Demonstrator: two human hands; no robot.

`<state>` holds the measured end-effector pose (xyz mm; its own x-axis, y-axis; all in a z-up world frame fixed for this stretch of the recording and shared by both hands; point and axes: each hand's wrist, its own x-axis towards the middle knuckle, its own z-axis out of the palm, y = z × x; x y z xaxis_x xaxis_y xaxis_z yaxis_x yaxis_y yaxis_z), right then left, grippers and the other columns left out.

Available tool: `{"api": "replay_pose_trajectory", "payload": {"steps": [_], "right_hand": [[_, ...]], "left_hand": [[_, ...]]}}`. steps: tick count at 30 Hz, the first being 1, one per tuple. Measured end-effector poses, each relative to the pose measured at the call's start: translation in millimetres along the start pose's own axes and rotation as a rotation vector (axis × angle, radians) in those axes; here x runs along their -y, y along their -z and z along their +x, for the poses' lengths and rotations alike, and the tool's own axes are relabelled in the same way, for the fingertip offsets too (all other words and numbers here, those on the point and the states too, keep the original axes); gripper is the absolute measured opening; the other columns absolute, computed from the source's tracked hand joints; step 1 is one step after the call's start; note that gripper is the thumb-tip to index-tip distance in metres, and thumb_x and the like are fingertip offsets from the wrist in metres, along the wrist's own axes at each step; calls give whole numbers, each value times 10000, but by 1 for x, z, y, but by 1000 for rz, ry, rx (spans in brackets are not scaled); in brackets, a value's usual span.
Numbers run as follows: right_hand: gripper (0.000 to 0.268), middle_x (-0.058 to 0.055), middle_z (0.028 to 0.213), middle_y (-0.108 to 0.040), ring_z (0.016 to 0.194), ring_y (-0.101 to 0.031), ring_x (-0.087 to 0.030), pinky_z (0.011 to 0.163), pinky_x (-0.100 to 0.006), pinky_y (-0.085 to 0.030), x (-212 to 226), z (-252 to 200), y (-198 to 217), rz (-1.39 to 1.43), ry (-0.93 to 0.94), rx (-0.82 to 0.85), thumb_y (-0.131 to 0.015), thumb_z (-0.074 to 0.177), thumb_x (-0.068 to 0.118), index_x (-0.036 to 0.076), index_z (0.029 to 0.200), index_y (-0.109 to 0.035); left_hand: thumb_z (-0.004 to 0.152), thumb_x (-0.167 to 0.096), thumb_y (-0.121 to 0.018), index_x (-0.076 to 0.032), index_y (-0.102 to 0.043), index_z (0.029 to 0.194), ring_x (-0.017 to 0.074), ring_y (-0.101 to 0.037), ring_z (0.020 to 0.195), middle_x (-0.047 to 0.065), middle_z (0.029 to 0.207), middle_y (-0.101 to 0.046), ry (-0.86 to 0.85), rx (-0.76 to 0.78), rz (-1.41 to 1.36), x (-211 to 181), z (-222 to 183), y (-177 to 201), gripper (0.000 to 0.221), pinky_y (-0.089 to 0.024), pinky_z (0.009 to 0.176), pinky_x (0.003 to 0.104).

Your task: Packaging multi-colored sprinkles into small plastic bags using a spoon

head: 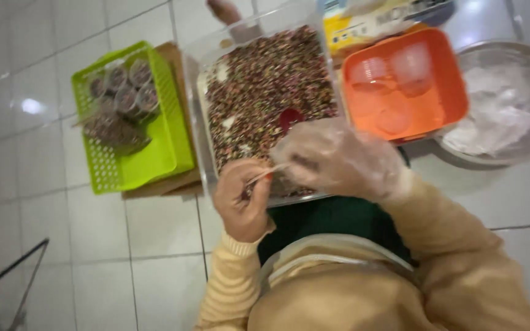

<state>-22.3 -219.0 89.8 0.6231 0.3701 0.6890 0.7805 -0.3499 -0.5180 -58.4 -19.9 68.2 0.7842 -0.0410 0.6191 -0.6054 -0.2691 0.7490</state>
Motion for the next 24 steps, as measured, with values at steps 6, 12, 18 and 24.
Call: {"api": "replay_pose_trajectory", "payload": {"steps": [6,12,18,24], "right_hand": [[131,-67,747,-651,539,-540,-157,478,-246,-446,-4,5,19,269,-90,-38,-644,983,72,77,854,-662],[154,-68,670,-625,503,-461,-141,447,-246,-396,0,7,25,516,-193,-136,-677,945,-4,27,795,-661],[74,-117,803,-675,596,-579,-134,520,-234,-498,-7,-2,14,660,-206,-166,-716,912,37,-8,969,-705],[27,-136,787,-686,561,-614,-143,476,-243,-514,-6,1,10,658,-199,-158,-723,914,5,-22,919,-721]], "left_hand": [[906,-122,-741,-13,-729,888,340,-673,817,166,863,-692,51,-56,-50,-2,0,2,112,-534,794,416],[933,-70,-710,-7,-698,894,301,-652,828,160,869,-685,119,-117,-99,5,3,3,75,-511,794,410],[930,-80,-715,0,-678,877,285,-652,842,165,872,-676,157,-136,-75,2,4,6,103,-507,802,395],[917,-91,-742,-4,-688,876,295,-663,846,163,869,-685,148,-129,-84,4,2,5,110,-513,813,392]]}}
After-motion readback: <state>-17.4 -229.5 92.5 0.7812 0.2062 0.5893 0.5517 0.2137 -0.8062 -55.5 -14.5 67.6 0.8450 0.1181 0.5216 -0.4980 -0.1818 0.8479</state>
